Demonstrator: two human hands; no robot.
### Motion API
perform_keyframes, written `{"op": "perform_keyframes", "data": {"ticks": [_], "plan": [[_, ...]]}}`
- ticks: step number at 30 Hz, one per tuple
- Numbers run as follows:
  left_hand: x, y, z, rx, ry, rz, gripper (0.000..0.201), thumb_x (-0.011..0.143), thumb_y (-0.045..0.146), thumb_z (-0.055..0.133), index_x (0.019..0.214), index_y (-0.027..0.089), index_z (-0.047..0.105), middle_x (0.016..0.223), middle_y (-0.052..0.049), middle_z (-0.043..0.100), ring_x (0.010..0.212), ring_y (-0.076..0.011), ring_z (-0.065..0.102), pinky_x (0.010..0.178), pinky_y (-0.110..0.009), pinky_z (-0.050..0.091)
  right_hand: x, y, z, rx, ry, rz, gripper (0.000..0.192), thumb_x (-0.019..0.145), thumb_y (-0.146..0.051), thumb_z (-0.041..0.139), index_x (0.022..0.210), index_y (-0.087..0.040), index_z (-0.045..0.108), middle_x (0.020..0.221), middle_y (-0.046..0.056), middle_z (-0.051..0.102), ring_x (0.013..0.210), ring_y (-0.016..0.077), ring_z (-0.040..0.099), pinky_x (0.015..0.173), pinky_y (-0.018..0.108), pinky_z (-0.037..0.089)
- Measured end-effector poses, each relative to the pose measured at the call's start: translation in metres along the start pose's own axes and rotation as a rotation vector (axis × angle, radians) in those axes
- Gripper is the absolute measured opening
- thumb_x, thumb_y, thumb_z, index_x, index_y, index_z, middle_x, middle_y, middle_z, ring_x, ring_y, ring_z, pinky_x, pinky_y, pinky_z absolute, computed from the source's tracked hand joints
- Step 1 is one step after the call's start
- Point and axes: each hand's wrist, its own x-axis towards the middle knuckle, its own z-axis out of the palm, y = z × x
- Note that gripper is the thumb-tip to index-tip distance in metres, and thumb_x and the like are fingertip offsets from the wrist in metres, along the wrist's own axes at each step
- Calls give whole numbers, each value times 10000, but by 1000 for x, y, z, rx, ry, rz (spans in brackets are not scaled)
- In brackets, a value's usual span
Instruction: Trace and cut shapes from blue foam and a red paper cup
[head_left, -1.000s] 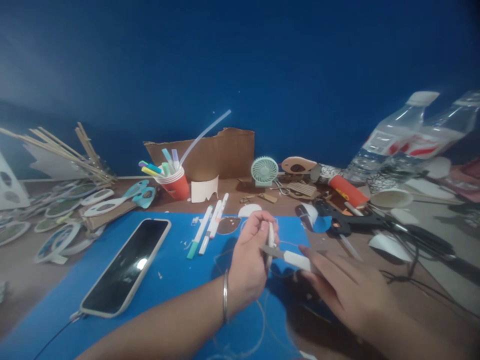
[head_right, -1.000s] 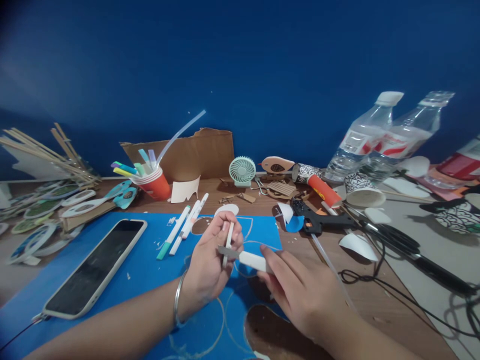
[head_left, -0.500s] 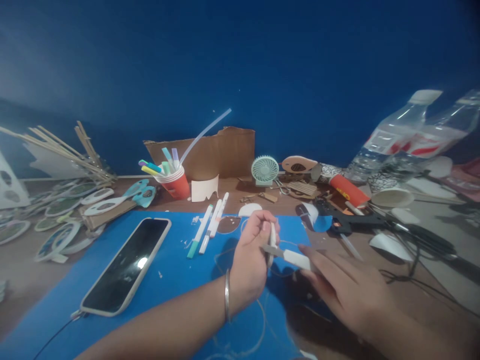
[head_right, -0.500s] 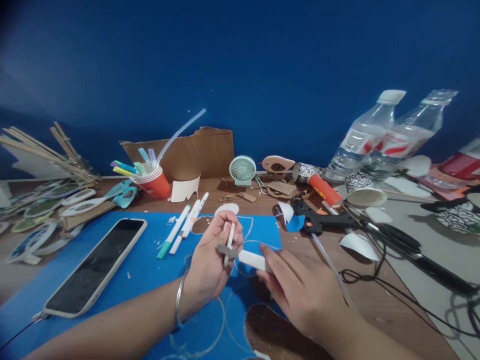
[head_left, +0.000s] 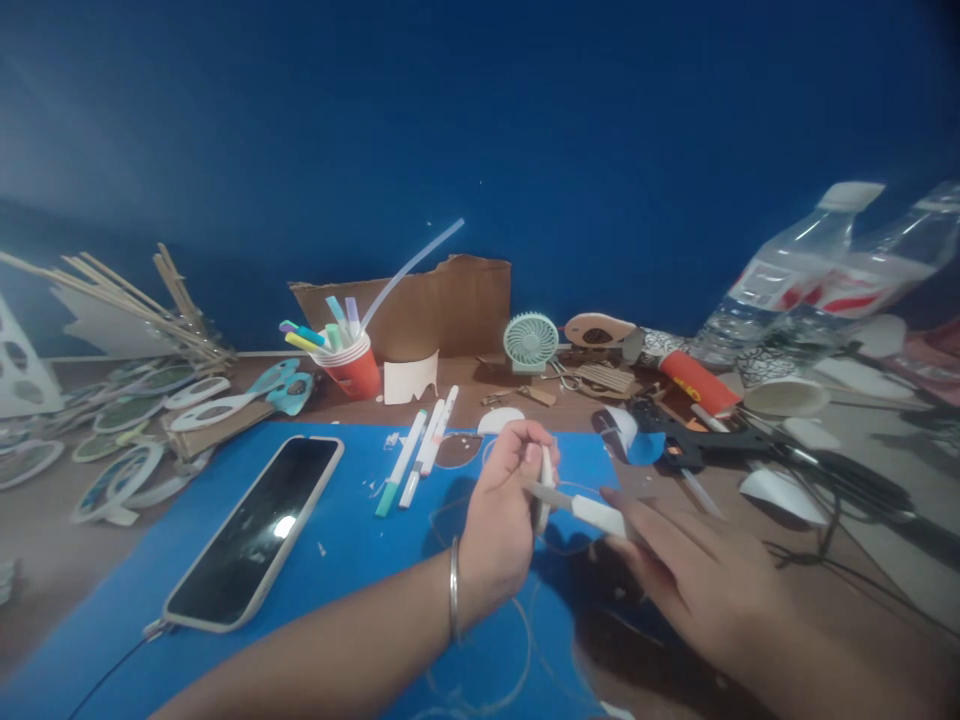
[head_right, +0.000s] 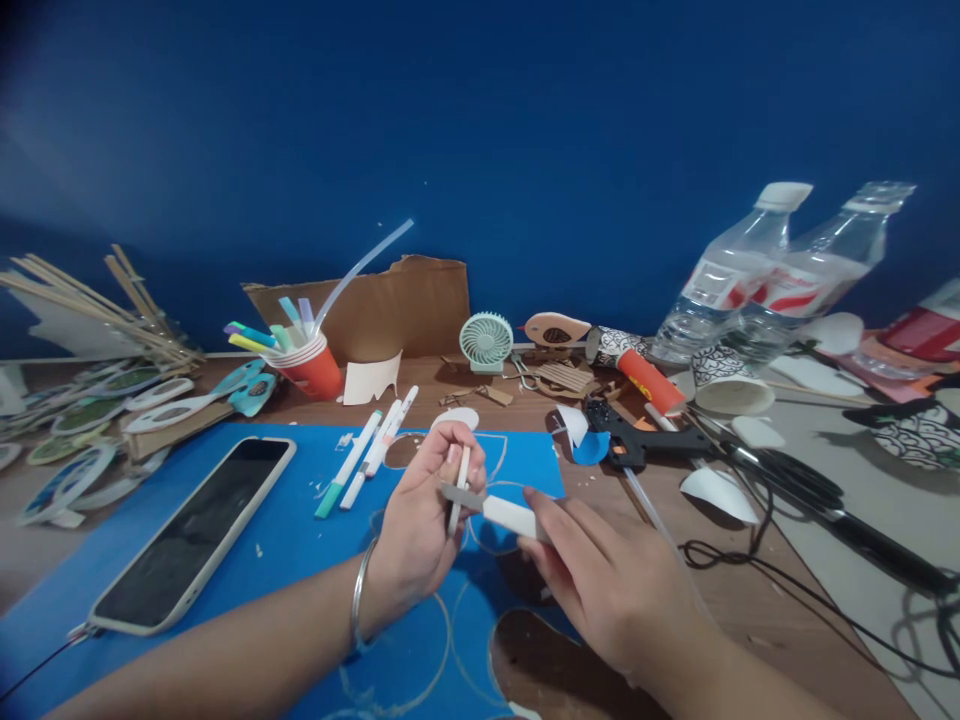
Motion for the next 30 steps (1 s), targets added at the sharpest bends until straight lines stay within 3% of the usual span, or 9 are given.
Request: {"op": "perform_keyframes", "data": {"ticks": [13, 30], "plan": [[1, 0, -2, 7, -71, 30, 99, 877, 300, 423, 836, 218, 460, 644, 45, 415, 439, -29, 265, 430, -146, 251, 3, -2, -3, -9, -26, 28, 284, 870, -261, 448, 1101, -155, 575, 796, 46, 661, 636, 157, 598, 564, 274, 414], [0, 0, 0, 24, -80, 28, 90, 874, 291, 419, 832, 224, 462, 644, 47, 412, 439, -30, 269, 436, -144, 264, 3, -2, -3, 24, 0, 45, 287, 876, -259, 433, 1097, -141, 574, 781, 56, 662, 618, 153, 588, 549, 264, 413]]}}
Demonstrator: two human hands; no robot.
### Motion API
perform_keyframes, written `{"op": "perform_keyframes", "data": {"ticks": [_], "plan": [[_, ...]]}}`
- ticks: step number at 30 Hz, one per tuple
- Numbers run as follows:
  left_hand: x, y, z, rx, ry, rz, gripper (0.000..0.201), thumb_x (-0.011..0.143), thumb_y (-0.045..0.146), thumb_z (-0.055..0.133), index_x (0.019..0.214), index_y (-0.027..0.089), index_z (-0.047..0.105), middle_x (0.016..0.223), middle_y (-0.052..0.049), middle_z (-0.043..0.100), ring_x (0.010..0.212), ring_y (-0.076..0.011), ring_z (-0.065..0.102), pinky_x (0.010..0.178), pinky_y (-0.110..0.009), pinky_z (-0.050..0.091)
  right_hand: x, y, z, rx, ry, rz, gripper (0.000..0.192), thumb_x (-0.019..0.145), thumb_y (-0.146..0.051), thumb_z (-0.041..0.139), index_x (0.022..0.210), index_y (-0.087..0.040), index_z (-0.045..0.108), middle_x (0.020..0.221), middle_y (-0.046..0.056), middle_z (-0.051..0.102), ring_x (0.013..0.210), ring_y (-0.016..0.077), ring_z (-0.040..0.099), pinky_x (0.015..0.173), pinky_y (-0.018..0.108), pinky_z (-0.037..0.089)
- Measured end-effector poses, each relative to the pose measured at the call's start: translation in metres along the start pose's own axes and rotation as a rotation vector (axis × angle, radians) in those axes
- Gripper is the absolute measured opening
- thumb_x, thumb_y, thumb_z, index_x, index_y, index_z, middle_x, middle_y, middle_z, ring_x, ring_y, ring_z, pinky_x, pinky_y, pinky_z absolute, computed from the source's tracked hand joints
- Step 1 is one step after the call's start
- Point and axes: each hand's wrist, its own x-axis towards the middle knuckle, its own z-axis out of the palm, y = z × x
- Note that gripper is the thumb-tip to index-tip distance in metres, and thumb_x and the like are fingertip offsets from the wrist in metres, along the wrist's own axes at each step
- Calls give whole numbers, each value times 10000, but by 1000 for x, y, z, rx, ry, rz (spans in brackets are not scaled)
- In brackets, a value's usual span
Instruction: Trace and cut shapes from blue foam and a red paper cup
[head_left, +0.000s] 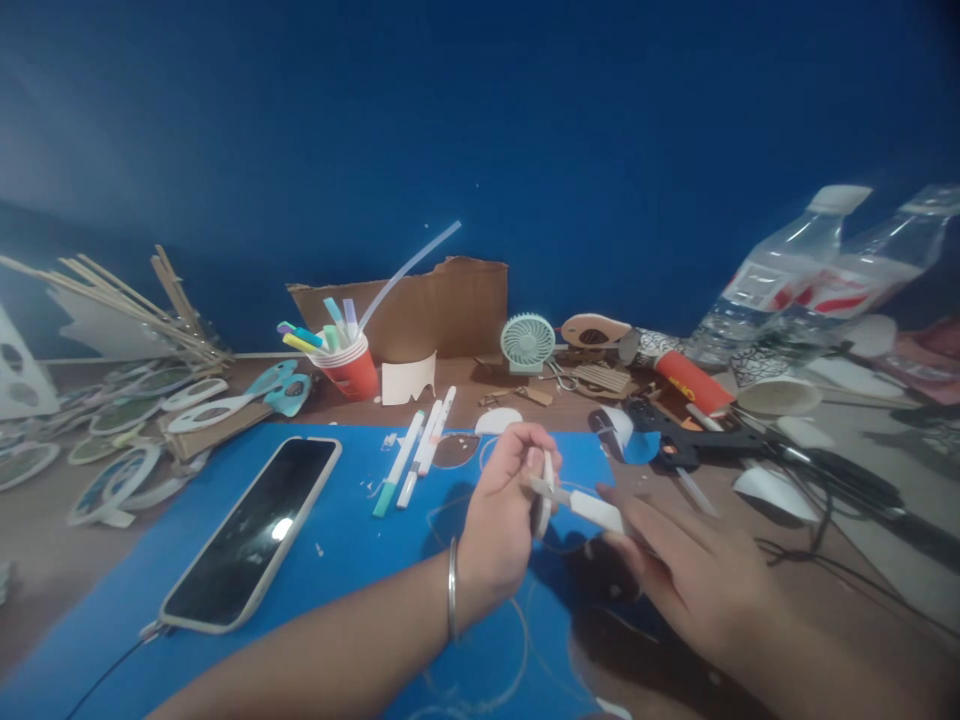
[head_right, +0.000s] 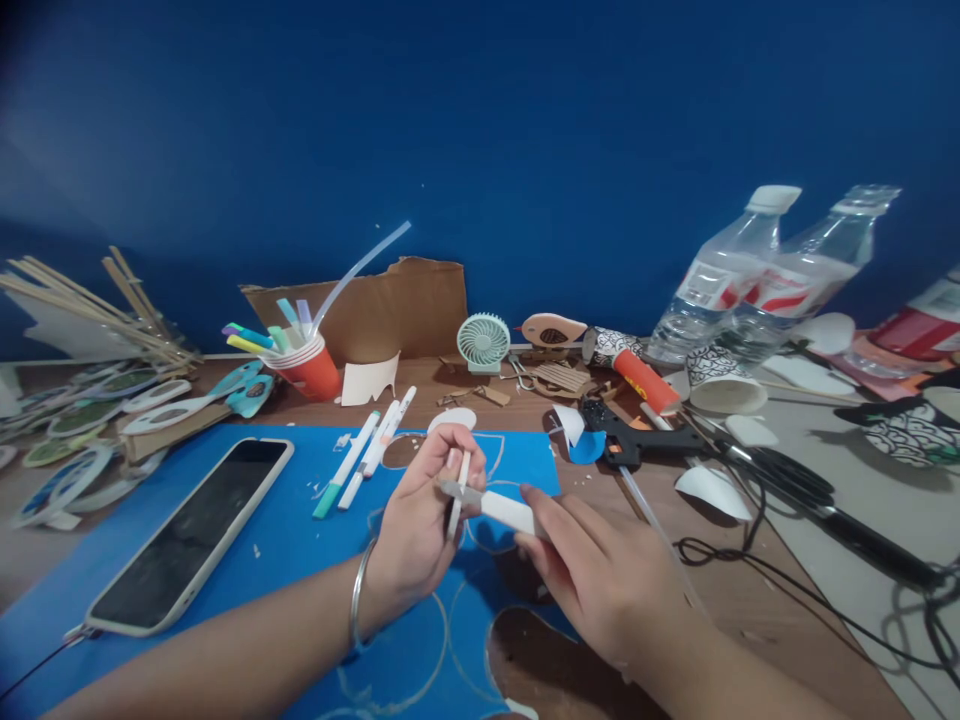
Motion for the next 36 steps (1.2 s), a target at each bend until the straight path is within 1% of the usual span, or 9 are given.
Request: {"op": "perform_keyframes", "data": {"ticks": [4, 8, 11, 16, 18, 26, 30, 36], "plan": [[0, 0, -1, 16, 4, 5, 81, 873, 289, 420, 839, 228, 461, 658, 47, 421, 434, -27, 272, 436, -146, 271, 0, 1, 1, 1, 19, 2, 282, 873, -257, 443, 1097, -139, 569, 803, 60, 665, 606, 146, 581, 548, 262, 415], [1, 0, -2, 18, -1, 4, 84, 875, 294, 415, 849, 225, 456, 658, 46, 411, 446, -27, 297, 436, -145, 271, 3, 0, 0, 28, 29, 21, 272, 875, -250, 445, 1090, -144, 573, 769, 48, 656, 592, 139, 572, 545, 256, 409], [2, -1, -2, 15, 38, -13, 93, 874, 314, 419, 851, 226, 443, 660, 45, 402, 453, -29, 304, 416, -145, 245, 3, 0, -1, 34, 31, 48, 262, 877, -251, 439, 1064, -144, 588, 724, 39, 641, 571, 132, 560, 541, 252, 401], [4, -1, -4, 9, 64, -53, 104, 868, 334, 429, 863, 230, 432, 629, 48, 393, 428, -35, 246, 370, -162, 167, -2, 2, 1, 72, -33, -17, 269, 862, -248, 466, 1096, -162, 568, 774, 42, 648, 640, 150, 576, 602, 271, 406], [4, -1, -4, -4, 63, -47, 100, 871, 326, 421, 861, 226, 429, 621, 49, 389, 427, -35, 242, 368, -165, 170, -4, 3, 3, 77, -31, -26, 283, 857, -239, 476, 1118, -167, 554, 785, 39, 648, 657, 156, 578, 621, 280, 405], [3, 0, 0, 19, 63, -54, 110, 871, 314, 426, 833, 210, 425, 628, 48, 388, 437, -33, 255, 349, -157, 165, -2, 0, 3, 37, -37, -32, 295, 846, -230, 499, 1130, -162, 546, 759, 27, 636, 635, 152, 560, 587, 281, 389], [3, 0, -2, 27, 77, -57, 103, 872, 316, 422, 842, 218, 424, 619, 50, 385, 433, -36, 256, 357, -165, 169, -2, 1, 3, 37, -16, -44, 294, 848, -229, 494, 1128, -158, 549, 762, 27, 639, 644, 151, 570, 609, 282, 398], [4, -1, -4, 38, 86, -47, 103, 871, 323, 425, 846, 223, 430, 626, 50, 392, 427, -32, 253, 366, -170, 178, -4, 3, 3, 33, -7, -55, 295, 846, -227, 496, 1127, -154, 549, 776, 35, 644, 641, 151, 571, 593, 279, 391]]}}
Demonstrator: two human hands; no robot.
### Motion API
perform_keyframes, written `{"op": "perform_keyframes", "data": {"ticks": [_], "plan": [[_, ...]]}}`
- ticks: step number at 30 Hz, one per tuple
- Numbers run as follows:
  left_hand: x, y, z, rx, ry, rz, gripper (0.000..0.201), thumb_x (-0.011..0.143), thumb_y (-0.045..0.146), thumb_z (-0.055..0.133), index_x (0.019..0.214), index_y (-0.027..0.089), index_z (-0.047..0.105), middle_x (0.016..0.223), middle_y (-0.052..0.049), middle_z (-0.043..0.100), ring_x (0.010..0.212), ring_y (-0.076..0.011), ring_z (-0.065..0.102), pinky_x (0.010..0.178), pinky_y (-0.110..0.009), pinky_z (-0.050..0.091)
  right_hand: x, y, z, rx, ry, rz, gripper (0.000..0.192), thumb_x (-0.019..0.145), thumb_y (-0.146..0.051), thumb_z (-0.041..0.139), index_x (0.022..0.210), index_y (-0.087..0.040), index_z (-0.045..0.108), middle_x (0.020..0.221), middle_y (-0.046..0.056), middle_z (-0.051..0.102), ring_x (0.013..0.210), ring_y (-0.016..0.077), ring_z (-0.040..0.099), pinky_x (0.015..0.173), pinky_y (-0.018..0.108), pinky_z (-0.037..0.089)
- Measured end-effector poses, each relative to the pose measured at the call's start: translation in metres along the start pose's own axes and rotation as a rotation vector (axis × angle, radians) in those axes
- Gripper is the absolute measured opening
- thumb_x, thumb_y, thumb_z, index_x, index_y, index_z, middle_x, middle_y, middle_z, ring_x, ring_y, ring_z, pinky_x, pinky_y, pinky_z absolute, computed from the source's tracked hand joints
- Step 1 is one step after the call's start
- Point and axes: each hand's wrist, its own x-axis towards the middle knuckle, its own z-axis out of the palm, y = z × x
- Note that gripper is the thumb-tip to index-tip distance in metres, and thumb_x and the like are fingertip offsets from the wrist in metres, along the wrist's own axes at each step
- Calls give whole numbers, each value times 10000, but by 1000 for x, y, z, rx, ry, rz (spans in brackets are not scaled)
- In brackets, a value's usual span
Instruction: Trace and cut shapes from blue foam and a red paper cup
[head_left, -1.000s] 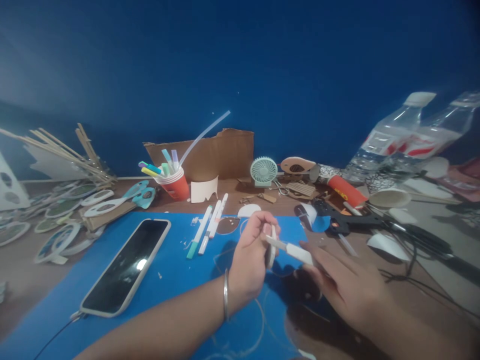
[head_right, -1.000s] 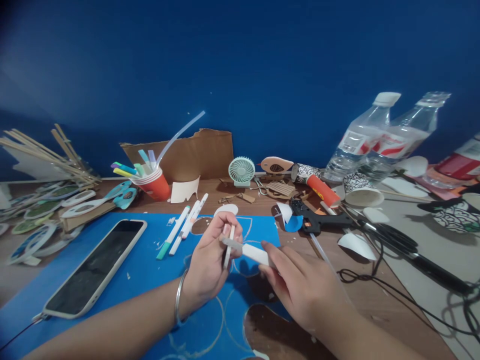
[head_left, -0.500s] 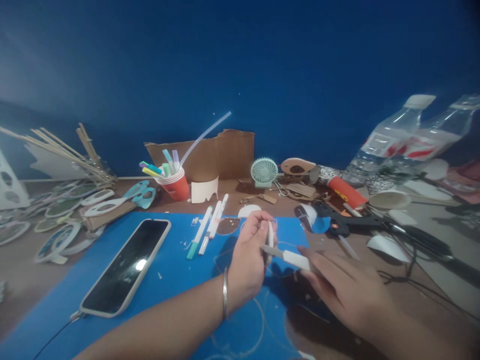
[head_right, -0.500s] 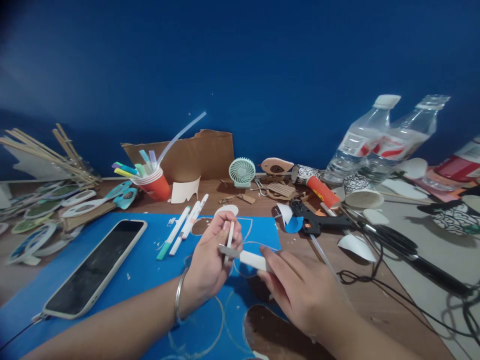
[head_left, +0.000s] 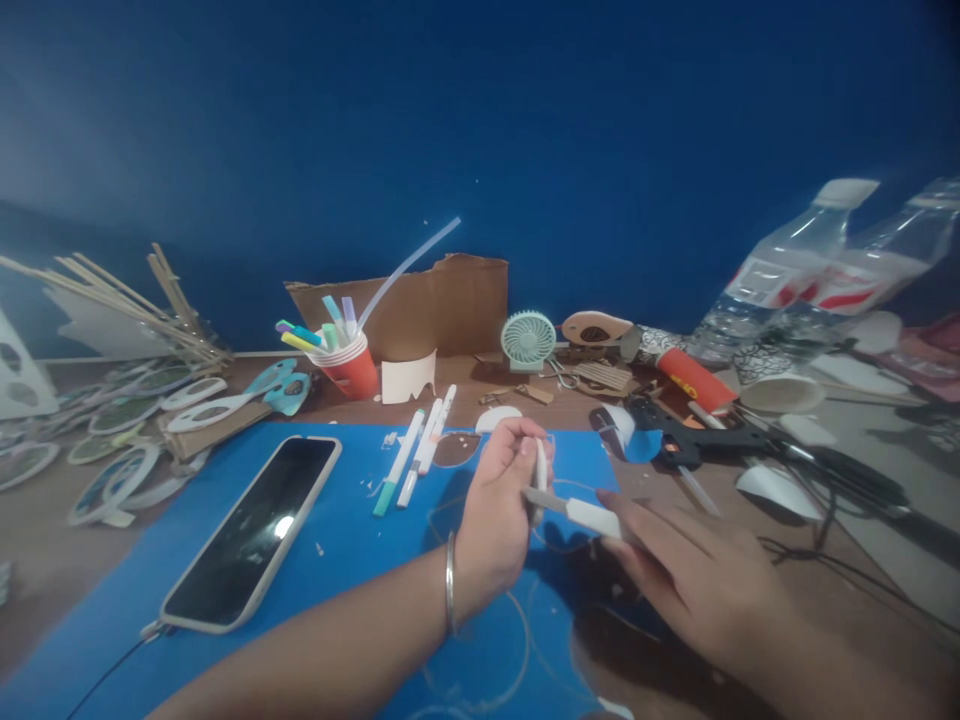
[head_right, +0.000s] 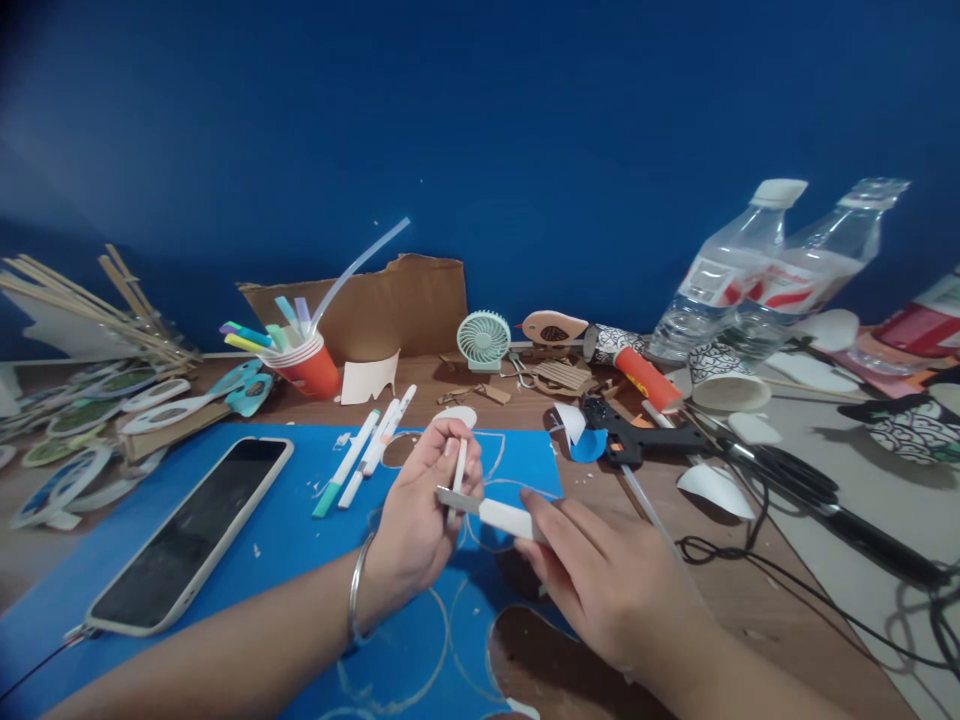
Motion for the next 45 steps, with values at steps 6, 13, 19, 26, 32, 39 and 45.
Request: {"op": "perform_keyframes", "data": {"ticks": [6, 13, 19, 26, 32, 39, 45], "plan": [[-2, -1, 2, -19, -30, -7, 102, 874, 321, 422, 840, 224, 424, 621, 53, 386, 416, -31, 246, 358, -168, 171, 1, -1, 1, 8, -16, 2, 300, 849, -227, 494, 1137, -160, 539, 774, 29, 638, 642, 150, 565, 602, 280, 386], [-2, 1, 2, -4, -26, -11, 100, 876, 320, 415, 840, 227, 423, 609, 55, 380, 416, -37, 241, 357, -173, 165, -1, 0, 0, 6, -18, 11, 284, 851, -241, 486, 1116, -163, 553, 746, 26, 634, 619, 143, 560, 589, 272, 382], [-1, 1, 3, -5, -47, -9, 106, 879, 315, 410, 829, 222, 421, 611, 53, 383, 420, -40, 236, 348, -178, 149, -1, 0, 0, -7, -26, 15, 301, 851, -248, 490, 1138, -169, 535, 750, 19, 628, 617, 145, 551, 566, 269, 372], [-2, 2, 4, 3, -43, -8, 112, 874, 326, 420, 835, 222, 425, 621, 52, 395, 421, -38, 243, 348, -166, 161, 0, 0, -2, -14, -4, 17, 292, 854, -242, 483, 1125, -152, 545, 748, 30, 630, 602, 136, 546, 570, 262, 381], [-2, 1, 2, -32, -22, 3, 100, 869, 315, 434, 841, 219, 440, 647, 45, 416, 441, -33, 288, 381, -148, 219, 1, -2, -3, -3, -38, 17, 282, 864, -243, 459, 1113, -161, 562, 716, 24, 625, 603, 132, 553, 578, 263, 393], [-1, 1, 2, -13, -48, 10, 99, 877, 306, 419, 833, 220, 440, 643, 47, 418, 427, -32, 270, 359, -157, 190, 1, -4, -3, -21, -39, 30, 286, 858, -242, 475, 1122, -162, 551, 763, 32, 641, 626, 147, 568, 576, 274, 386], [-1, 2, 2, -7, -41, 5, 99, 873, 313, 424, 836, 223, 438, 624, 51, 402, 423, -39, 261, 345, -156, 183, -1, 0, -1, -28, -15, -1, 292, 859, -241, 471, 1126, -154, 549, 757, 39, 642, 621, 142, 566, 573, 264, 391]]}}
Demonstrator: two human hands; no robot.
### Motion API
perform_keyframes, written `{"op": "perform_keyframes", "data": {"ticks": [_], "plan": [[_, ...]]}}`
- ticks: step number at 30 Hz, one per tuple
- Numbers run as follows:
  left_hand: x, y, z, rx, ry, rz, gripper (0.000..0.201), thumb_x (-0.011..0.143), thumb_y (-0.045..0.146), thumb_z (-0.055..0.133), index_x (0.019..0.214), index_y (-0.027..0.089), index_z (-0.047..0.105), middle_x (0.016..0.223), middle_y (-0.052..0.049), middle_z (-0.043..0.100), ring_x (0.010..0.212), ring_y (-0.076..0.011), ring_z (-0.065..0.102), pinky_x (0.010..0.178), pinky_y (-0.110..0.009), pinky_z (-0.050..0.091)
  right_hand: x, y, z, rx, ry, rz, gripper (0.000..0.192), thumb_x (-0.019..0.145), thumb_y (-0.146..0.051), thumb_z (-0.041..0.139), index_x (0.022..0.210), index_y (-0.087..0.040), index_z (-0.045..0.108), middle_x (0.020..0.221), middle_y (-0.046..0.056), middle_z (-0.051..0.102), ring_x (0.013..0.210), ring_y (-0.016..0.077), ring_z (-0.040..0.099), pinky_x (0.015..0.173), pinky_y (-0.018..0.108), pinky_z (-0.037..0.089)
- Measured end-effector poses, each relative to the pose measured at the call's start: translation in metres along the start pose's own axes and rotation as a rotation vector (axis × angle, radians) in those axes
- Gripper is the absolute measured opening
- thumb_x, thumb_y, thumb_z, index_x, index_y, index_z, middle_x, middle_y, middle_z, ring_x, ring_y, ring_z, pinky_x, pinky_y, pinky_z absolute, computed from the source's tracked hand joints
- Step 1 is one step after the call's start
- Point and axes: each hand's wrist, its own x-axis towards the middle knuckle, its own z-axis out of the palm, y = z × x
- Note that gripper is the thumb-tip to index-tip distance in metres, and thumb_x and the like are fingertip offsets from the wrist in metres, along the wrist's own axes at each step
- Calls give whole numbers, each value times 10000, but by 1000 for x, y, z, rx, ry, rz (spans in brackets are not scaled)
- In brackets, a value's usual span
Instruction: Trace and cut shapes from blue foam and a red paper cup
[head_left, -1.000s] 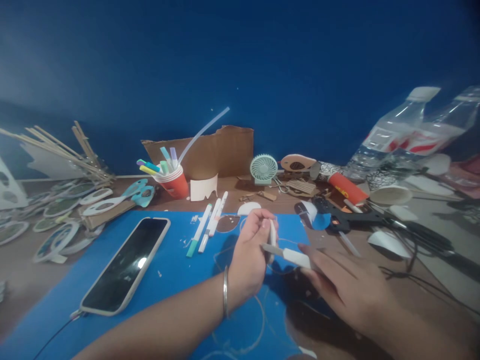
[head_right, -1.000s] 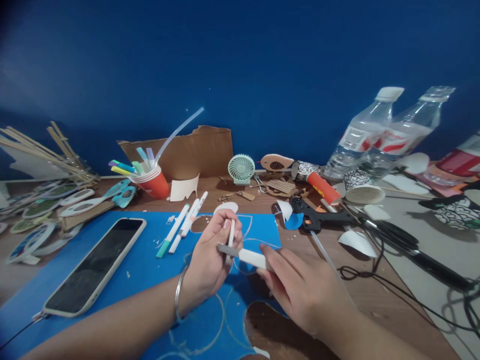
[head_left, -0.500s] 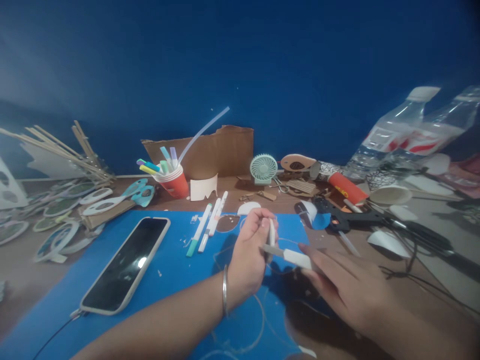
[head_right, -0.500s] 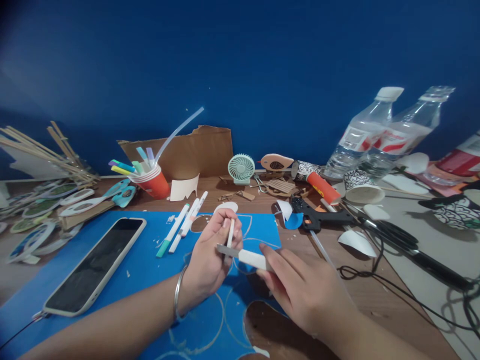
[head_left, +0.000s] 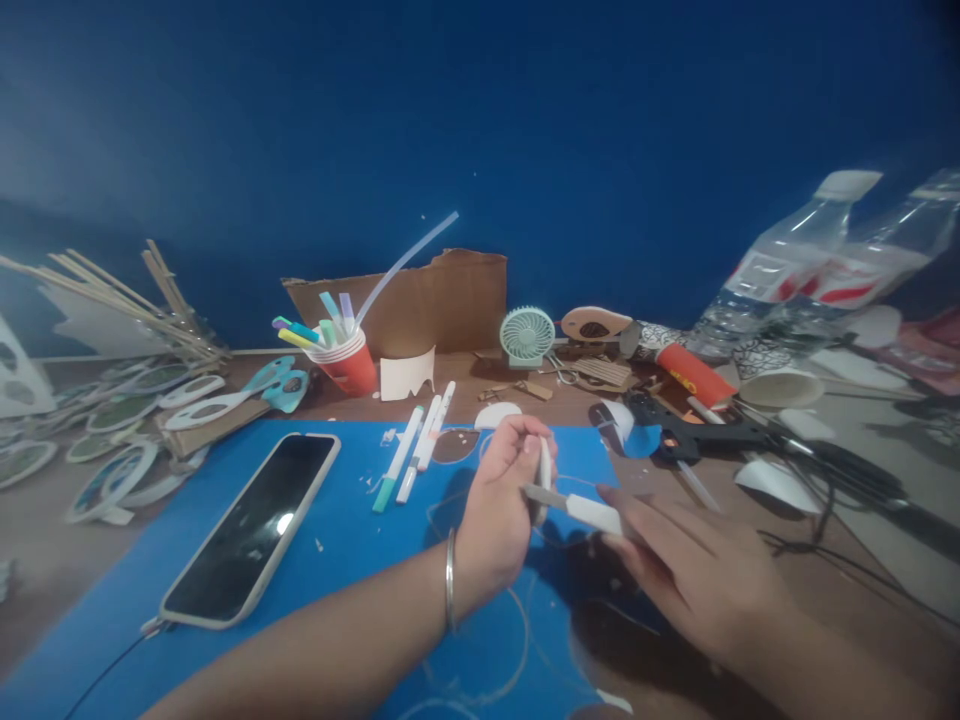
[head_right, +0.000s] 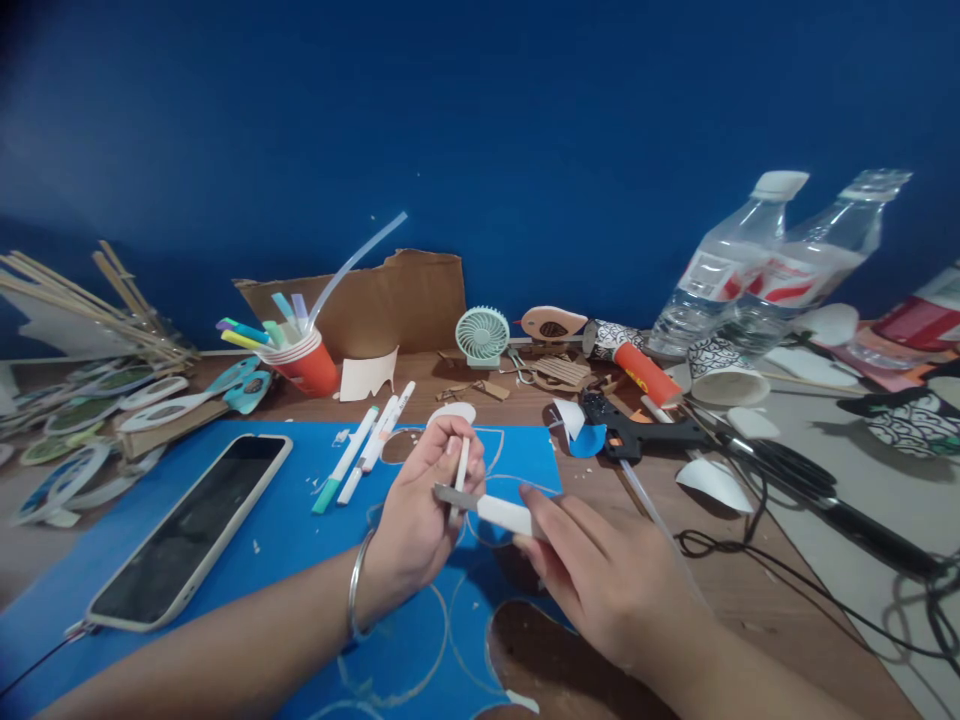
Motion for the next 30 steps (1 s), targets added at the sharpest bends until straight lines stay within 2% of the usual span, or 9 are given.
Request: {"op": "perform_keyframes", "data": {"ticks": [7, 14, 19, 24, 30], "plan": [[0, 0, 1, -31, -3, -23, 103, 869, 314, 426, 830, 220, 439, 604, 51, 391, 423, -39, 252, 360, -147, 188, 2, -2, -3, -2, -24, 30, 284, 866, -252, 455, 1117, -163, 554, 731, 26, 638, 617, 147, 570, 574, 269, 394], [1, -1, 0, -63, -27, -3, 90, 872, 295, 424, 832, 217, 446, 630, 46, 406, 427, -31, 262, 387, -141, 216, 1, 0, -1, -12, 6, 6, 286, 863, -257, 455, 1112, -160, 556, 748, 33, 646, 613, 145, 579, 568, 263, 401], [1, -3, -1, -62, -41, -3, 87, 877, 294, 417, 842, 218, 441, 652, 46, 409, 439, -25, 289, 413, -141, 243, 4, -2, -5, 29, 50, 71, 247, 869, -239, 447, 1054, -151, 586, 717, 38, 638, 592, 139, 573, 554, 256, 409], [1, -2, 0, -59, -29, -13, 87, 877, 292, 416, 839, 218, 441, 642, 48, 407, 431, -27, 264, 400, -140, 227, 4, -3, -5, 55, -18, 45, 257, 867, -245, 445, 1072, -160, 575, 756, 34, 647, 620, 138, 585, 587, 263, 425], [1, -1, 0, -39, -10, -21, 99, 861, 318, 441, 842, 221, 444, 632, 46, 406, 437, -39, 286, 370, -142, 206, 1, -2, -1, 66, -18, 41, 258, 859, -240, 463, 1077, -160, 575, 690, 15, 629, 594, 130, 569, 584, 268, 423]]}}
